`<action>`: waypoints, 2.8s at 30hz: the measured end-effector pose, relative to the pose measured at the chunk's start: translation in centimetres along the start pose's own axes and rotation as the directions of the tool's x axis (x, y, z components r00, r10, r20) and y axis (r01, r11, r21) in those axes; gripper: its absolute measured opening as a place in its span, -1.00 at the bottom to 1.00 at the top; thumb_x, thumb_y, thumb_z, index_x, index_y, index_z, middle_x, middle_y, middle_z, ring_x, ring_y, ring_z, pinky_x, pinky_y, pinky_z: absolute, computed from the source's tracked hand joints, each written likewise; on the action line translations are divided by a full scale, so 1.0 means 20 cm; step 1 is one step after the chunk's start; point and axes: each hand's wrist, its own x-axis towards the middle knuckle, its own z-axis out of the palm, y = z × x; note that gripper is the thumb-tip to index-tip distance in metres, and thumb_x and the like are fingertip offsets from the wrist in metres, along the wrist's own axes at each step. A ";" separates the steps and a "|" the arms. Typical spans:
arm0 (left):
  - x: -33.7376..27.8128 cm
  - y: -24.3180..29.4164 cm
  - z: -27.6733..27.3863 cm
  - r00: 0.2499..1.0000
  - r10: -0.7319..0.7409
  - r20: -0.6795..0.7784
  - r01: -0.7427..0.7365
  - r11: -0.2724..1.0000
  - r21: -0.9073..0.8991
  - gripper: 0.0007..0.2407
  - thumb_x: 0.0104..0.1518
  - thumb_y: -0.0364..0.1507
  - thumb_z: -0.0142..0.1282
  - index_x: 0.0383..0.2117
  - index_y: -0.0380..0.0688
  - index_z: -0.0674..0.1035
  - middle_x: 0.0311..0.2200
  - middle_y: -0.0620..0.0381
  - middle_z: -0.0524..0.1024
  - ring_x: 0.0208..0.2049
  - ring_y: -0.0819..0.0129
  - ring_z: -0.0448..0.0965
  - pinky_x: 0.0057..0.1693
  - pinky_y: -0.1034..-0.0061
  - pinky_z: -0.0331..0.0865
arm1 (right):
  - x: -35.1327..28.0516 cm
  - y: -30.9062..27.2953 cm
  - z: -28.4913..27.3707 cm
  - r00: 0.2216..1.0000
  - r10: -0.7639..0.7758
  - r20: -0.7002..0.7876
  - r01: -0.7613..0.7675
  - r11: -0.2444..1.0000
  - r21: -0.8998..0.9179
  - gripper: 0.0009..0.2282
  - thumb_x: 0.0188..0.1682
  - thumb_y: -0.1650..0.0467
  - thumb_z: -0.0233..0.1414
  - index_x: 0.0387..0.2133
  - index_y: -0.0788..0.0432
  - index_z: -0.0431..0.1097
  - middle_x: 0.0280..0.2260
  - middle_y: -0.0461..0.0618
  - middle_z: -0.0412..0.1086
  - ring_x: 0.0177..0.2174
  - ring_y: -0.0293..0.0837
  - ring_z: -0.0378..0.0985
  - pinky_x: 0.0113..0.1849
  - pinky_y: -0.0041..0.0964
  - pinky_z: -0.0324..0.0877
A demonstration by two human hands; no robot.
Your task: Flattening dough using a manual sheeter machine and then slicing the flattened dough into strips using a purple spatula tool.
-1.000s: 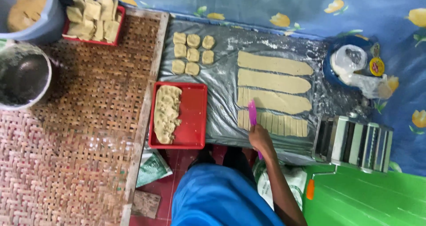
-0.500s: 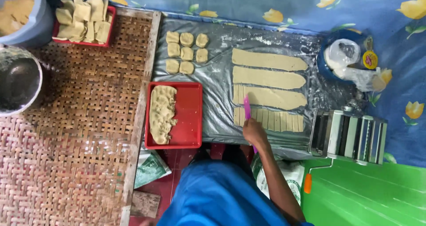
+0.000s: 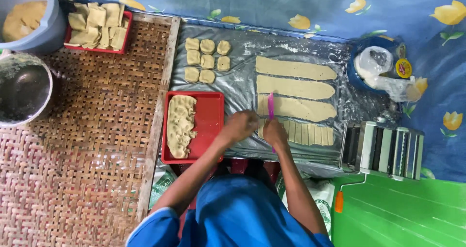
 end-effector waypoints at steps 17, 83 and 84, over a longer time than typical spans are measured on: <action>0.20 0.02 0.27 0.928 0.244 -0.282 -0.116 0.908 0.403 -0.49 0.30 -0.04 -0.24 0.40 0.30 0.18 0.36 -0.28 0.12 0.41 -0.15 0.09 0.41 0.01 -0.03 | -0.09 0.26 0.03 0.996 -0.007 -0.086 0.018 0.992 0.128 -0.58 0.17 0.26 -0.31 -0.08 0.39 0.36 -0.18 0.64 0.44 -0.05 0.59 0.46 0.00 0.43 0.33; 0.25 0.08 0.28 0.971 0.164 -0.177 -0.057 0.869 0.491 -0.45 0.21 0.11 -0.25 0.37 0.51 0.19 0.43 -0.18 -0.01 0.47 0.02 -0.04 0.44 0.04 -0.05 | 0.09 0.29 0.00 0.987 -0.098 0.126 0.092 0.994 0.051 -0.57 0.18 0.22 -0.34 -0.04 0.41 0.23 -0.23 0.48 0.44 -0.18 0.43 0.59 -0.18 0.35 0.46; 0.25 0.08 0.28 0.971 0.166 -0.171 -0.063 0.871 0.487 -0.45 0.20 0.10 -0.25 0.37 0.49 0.19 0.43 -0.19 -0.02 0.48 0.02 -0.06 0.44 0.04 -0.06 | 0.13 0.27 0.02 0.991 -0.070 0.110 0.067 0.997 0.032 -0.54 0.17 0.18 -0.39 -0.03 0.39 0.20 -0.21 0.46 0.44 -0.15 0.42 0.58 -0.16 0.35 0.46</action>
